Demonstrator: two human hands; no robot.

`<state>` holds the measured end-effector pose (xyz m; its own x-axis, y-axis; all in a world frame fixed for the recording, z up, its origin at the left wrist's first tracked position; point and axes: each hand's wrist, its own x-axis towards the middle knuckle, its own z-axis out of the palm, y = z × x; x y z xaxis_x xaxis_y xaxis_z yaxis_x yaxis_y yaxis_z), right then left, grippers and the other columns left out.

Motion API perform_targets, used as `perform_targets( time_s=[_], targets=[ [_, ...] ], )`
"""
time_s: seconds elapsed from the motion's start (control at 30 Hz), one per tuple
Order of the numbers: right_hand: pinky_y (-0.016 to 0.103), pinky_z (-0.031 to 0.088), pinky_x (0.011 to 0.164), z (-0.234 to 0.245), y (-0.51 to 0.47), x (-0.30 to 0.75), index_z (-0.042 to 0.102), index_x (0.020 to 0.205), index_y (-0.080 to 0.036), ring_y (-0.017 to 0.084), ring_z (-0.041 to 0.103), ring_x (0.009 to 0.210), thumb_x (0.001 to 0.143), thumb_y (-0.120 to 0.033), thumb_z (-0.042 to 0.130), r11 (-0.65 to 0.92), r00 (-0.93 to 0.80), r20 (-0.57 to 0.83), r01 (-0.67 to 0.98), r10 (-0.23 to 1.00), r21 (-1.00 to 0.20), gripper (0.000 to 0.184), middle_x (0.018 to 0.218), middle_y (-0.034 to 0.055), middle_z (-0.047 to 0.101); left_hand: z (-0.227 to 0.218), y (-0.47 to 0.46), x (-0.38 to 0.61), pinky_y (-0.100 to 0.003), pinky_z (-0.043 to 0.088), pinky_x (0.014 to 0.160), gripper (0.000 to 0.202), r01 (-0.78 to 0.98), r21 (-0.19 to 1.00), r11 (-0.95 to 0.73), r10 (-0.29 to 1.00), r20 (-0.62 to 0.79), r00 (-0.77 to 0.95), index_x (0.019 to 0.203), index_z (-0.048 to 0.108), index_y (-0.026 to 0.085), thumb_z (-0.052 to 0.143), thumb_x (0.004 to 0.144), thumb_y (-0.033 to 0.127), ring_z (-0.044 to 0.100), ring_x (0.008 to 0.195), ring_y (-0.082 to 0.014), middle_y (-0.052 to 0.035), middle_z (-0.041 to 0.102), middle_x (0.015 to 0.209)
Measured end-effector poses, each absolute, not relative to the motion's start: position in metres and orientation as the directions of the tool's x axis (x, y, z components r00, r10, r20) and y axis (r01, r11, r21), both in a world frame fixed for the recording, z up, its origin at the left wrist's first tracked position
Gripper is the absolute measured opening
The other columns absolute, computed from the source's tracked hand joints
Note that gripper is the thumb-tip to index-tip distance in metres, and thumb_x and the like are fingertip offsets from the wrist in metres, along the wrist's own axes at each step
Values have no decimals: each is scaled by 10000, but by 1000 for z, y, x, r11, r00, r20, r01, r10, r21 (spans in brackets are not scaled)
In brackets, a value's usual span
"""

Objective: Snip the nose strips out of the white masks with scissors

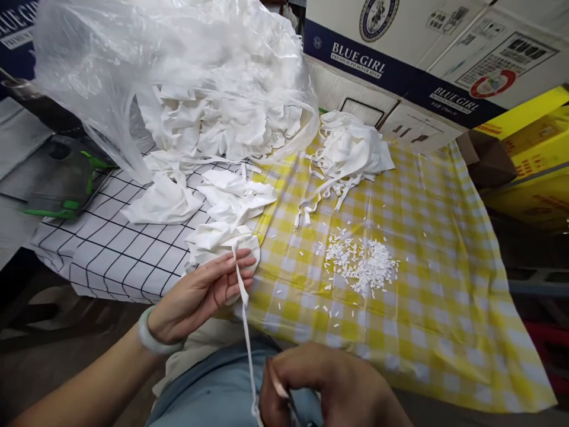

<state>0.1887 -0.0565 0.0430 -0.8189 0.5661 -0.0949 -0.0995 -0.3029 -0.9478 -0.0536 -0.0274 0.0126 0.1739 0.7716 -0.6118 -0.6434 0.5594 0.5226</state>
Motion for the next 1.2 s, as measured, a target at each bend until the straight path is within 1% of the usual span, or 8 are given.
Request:
perform_targets(
  time_s=[0.1,0.23,0.4,0.5,0.67,0.8,1.03,1.2],
  targets=[
    [242,466,603,27,-38,182,482,699,-217,133,573,648,803,-387,729,-253,-743,-167,-4,648,-967,317,716,12,584,17,-18,-47,-118,354,454,167,-625,599,500,823,-554,128,1004,692,116,603,862,120,470,520,-22,-18,597,807],
    [353,470,932,10,14,150,477,782,-235,197,615,1002,776,-352,792,-56,-387,-47,-12,921,-998,336,1004,49,655,39,-21,-42,-163,224,441,179,-449,760,470,881,-377,285,944,695,145,531,923,213,301,476,-28,27,482,674],
    [385,469,946,-2,60,117,500,723,-215,214,617,981,710,-462,828,-131,-632,14,-183,775,-974,411,876,35,647,61,-30,-47,-248,234,512,308,-259,856,448,838,-301,455,1004,665,145,436,961,347,306,544,-93,16,457,615],
    [368,481,919,2,76,124,497,731,-220,153,605,817,724,-382,827,-122,-492,27,-268,870,-956,368,784,-20,601,59,-30,-55,-263,226,519,375,-251,872,419,872,-310,378,995,649,163,392,992,436,275,536,-99,30,421,589],
    [421,369,1092,23,83,134,568,819,-233,201,566,1160,793,-311,768,47,-636,145,-168,758,-985,215,1006,36,679,58,-21,-50,-252,320,547,305,-231,836,497,809,-350,472,896,689,155,530,940,413,419,574,-111,-8,514,641],
    [379,475,940,19,82,128,611,802,-190,226,631,1016,687,-405,837,-156,-892,4,-84,452,-984,333,873,38,672,67,-8,-48,-236,266,472,335,-220,789,574,720,-358,594,779,724,119,597,857,419,383,510,-87,-23,521,638],
    [192,376,504,31,102,152,640,839,-183,69,487,545,672,-291,823,-314,-595,-80,-302,800,-900,270,700,-49,550,45,14,-67,-193,226,458,198,-54,927,372,925,-365,106,1002,566,215,591,905,386,310,514,-77,58,421,648],
    [188,338,472,40,107,140,614,837,-186,62,446,517,659,-258,797,-330,-560,-124,-284,819,-900,265,664,-62,514,46,13,-65,-236,287,501,287,142,968,209,915,-245,321,873,657,163,486,942,382,359,556,-102,7,489,665]
  ],
)
